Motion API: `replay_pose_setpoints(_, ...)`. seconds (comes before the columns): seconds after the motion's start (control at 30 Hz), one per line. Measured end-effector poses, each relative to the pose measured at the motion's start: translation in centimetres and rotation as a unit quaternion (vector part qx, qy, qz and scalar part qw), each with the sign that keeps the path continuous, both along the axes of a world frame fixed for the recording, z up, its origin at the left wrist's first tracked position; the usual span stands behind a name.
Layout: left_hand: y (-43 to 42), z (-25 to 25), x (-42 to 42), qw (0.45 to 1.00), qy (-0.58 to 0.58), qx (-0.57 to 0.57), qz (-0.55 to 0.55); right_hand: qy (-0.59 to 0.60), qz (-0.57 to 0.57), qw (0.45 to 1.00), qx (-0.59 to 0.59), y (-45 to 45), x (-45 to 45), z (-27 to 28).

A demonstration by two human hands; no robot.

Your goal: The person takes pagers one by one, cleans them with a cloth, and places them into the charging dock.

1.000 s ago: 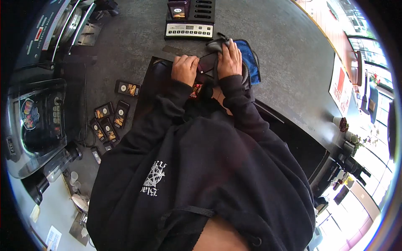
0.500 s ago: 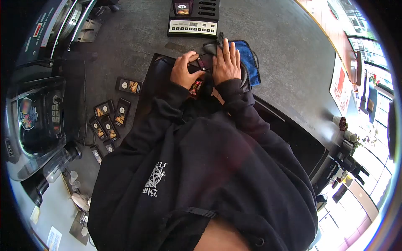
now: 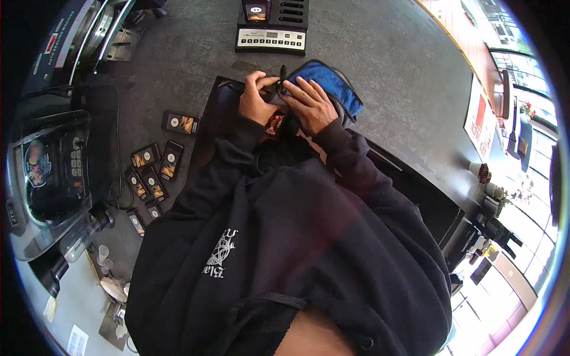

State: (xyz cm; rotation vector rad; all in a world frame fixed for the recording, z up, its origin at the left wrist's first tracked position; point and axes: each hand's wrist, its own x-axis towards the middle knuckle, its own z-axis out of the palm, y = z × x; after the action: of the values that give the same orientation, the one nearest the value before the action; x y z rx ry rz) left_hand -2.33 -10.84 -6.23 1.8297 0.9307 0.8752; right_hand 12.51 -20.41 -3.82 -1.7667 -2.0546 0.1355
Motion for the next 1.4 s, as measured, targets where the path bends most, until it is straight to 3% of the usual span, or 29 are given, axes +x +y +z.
replay_pose_setpoints(0.17, -0.1, 0.1, -0.1, 1.0, -0.008, 0.011, -0.004, 0.044, 0.072, 0.996, 0.006, -0.8, 1.3, 0.1)
replay_pose_setpoints(0.33, 0.1, 0.5, -0.3, 0.996, 0.062, 0.049, -0.044, 0.039, 0.049, 0.998, 0.01, -2.9, 3.0, 0.4)
replay_pose_setpoints(0.47, -0.1, 0.8, -0.1, 0.997, 0.054, 0.048, -0.039, 0.049, -0.004, 0.997, 0.054, -3.6, 4.7, 0.2)
replay_pose_setpoints(0.6, -0.1, 0.9, -0.1, 0.988, 0.079, 0.129, -0.042, 0.047, -0.08, 0.993, 0.07, -3.3, 6.5, -0.6)
replay_pose_setpoints(0.67, -0.3, 1.2, 0.0, 0.985, 0.086, 0.141, -0.044, 0.053, -0.164, 0.982, 0.073, -3.1, 7.1, -0.8)
replay_pose_setpoints(0.83, -0.2, 2.1, 1.0, 0.964, 0.169, 0.205, -0.013, 0.049, -0.22, 0.965, 0.134, -1.9, 4.8, 2.1)
replay_pose_setpoints(0.93, 0.3, 1.6, 1.6, 0.953, 0.19, 0.231, -0.042, 0.148, -0.228, 0.948, 0.163, -1.4, 2.2, 3.0)
replay_pose_setpoints(1.03, 0.7, 1.5, 1.6, 0.957, 0.186, 0.217, -0.057, 0.307, -0.266, 0.911, 0.068, -1.0, -0.3, 4.0)
replay_pose_setpoints(1.07, 0.7, 1.6, 1.5, 0.956, 0.185, 0.218, -0.058, 0.306, -0.267, 0.911, 0.069, -1.0, -0.5, 3.4)
replay_pose_setpoints(1.13, 0.6, 2.5, 1.0, 0.959, 0.193, 0.201, -0.055, 0.482, -0.324, 0.814, -0.01, -0.9, -1.0, 1.0)
replay_pose_setpoints(1.2, 1.0, 2.5, 0.4, 0.969, 0.161, 0.177, -0.066, 0.517, -0.318, 0.794, -0.026, -1.0, -0.9, -0.3)
replay_pose_setpoints(1.27, 1.1, 2.7, -0.2, 0.977, 0.128, 0.151, -0.078, 0.602, -0.308, 0.736, -0.029, -1.0, -1.2, -1.3)
replay_pose_setpoints(1.33, 0.8, 4.5, -1.1, 0.989, 0.042, -0.087, -0.115, 0.633, -0.301, 0.713, -0.019, -0.6, -1.7, -1.0)
replay_pose_setpoints(1.37, 0.9, 4.2, -1.4, 0.989, 0.042, -0.086, -0.115, 0.663, -0.294, 0.688, -0.009, -0.3, -2.1, -0.8)
replay_pose_setpoints(1.4, 1.1, 3.7, -1.8, 0.965, -0.05, -0.217, -0.137, 0.663, -0.293, 0.688, -0.008, 0.0, -2.5, -0.3)
